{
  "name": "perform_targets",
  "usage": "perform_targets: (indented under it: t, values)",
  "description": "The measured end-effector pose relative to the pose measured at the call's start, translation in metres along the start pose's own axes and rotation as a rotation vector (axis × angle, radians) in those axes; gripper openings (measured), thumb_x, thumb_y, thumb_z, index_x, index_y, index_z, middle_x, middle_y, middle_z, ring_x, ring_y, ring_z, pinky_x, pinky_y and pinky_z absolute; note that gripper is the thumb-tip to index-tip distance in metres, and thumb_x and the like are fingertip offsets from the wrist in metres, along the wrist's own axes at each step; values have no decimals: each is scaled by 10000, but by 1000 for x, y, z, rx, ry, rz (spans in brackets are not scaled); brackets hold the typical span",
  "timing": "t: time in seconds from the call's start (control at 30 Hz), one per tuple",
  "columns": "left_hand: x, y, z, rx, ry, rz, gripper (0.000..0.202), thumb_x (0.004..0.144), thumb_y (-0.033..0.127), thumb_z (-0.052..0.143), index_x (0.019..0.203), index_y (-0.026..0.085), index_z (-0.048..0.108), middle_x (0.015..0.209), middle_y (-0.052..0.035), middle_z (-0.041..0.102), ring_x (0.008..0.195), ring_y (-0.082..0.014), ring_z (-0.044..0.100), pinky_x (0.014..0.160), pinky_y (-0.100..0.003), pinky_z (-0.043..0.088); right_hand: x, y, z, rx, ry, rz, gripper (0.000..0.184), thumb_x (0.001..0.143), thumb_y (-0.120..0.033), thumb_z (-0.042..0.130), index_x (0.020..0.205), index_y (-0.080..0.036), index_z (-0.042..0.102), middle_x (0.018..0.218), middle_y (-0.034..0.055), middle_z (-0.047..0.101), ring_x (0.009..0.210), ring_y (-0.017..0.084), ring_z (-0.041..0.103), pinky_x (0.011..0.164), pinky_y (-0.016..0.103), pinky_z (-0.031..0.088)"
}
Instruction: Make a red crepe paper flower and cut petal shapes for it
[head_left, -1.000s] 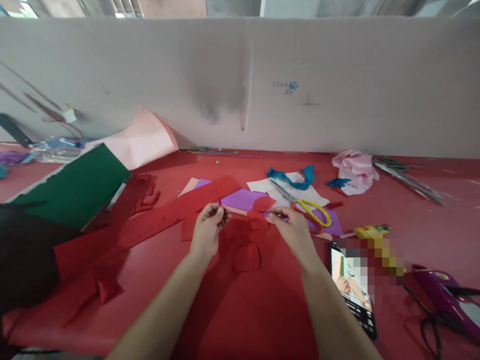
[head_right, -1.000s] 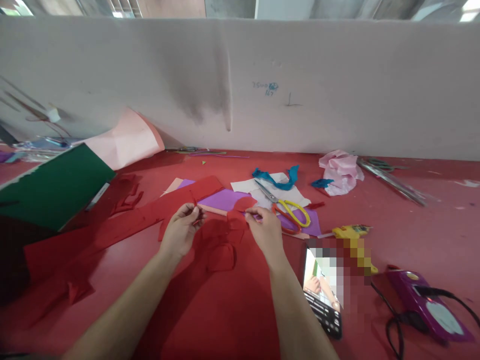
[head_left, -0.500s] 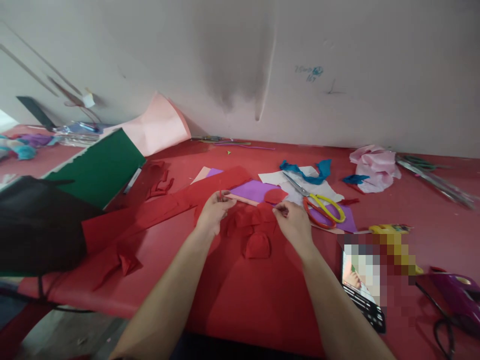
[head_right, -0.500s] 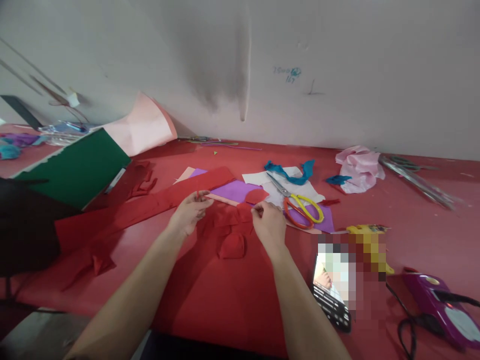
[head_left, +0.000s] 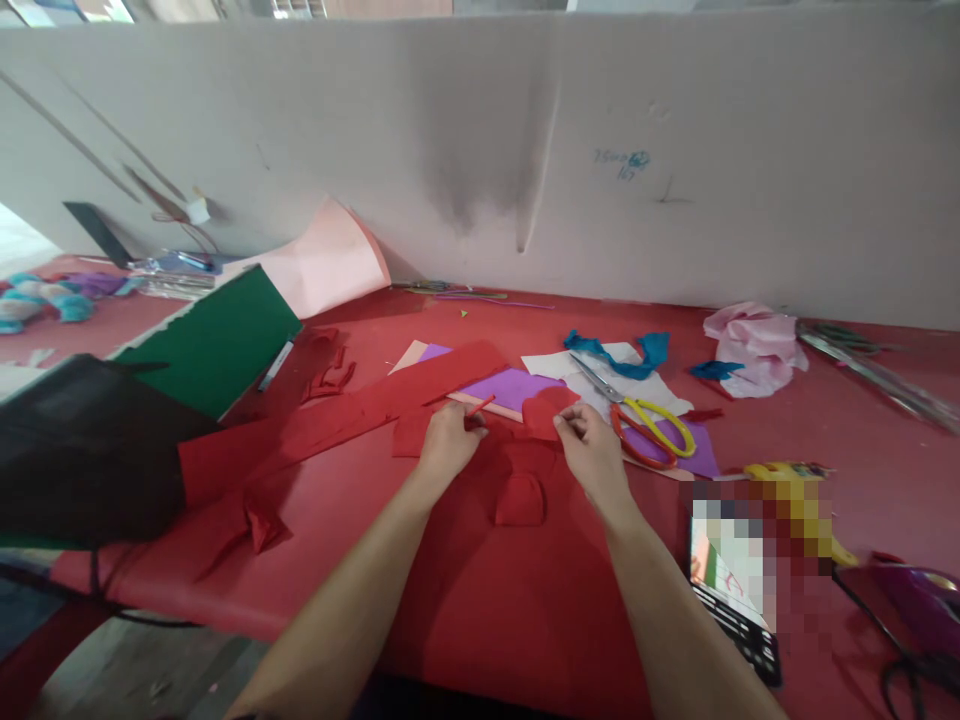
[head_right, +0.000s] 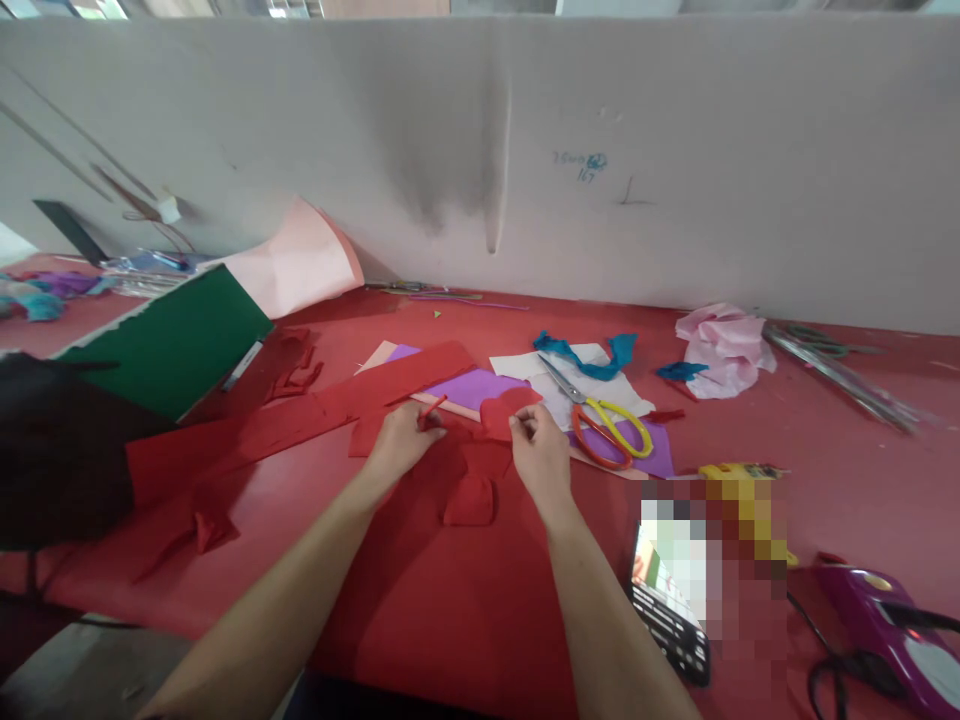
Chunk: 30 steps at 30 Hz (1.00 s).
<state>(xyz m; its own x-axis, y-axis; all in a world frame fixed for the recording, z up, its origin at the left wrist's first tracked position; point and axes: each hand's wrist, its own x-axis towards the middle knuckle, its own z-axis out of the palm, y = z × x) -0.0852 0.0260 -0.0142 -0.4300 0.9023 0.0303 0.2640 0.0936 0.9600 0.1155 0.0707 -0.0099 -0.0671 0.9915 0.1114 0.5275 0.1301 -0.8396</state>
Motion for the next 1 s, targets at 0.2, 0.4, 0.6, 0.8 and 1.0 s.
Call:
perform_targets:
  t: [0.2,0.4,0.6,0.8,1.0]
  values:
    - [-1,18,-3,-199,-152,-135,167,554,68,712,636,176,614,586,37,556,576,-119,493,616,-248,380,-3,-6,1,-165,91,-130,218,792,-355,541,917,-197,625,942,117,685,924,281,608,803,415,454]
    - [-14,32,4,-382,-312,-201,241,552,101,746,756,167,636,657,16,579,644,-124,529,658,-248,413,-15,-23,7,258,-248,-83,376,805,-451,630,1088,-204,652,1014,88,714,935,251,644,817,397,499]
    - [-28,34,16,-571,-283,-229,317,692,341,744,958,200,646,746,9,549,617,-100,433,618,-231,366,-15,-25,3,515,-96,15,220,724,-380,726,839,-197,686,793,32,719,724,203,628,697,339,497]
    - [-42,36,34,-786,-269,-267,336,658,430,768,826,161,658,633,39,427,592,-93,357,585,-224,311,-16,-35,-2,1040,-73,140,249,646,-312,821,826,-233,669,871,-4,719,773,159,651,721,299,530]
    - [-55,42,40,-844,-294,-197,279,737,330,740,952,199,620,771,30,516,670,-91,429,660,-210,374,-24,-42,10,1034,-58,115,236,653,-288,811,803,-218,643,846,3,703,829,176,653,832,351,530]
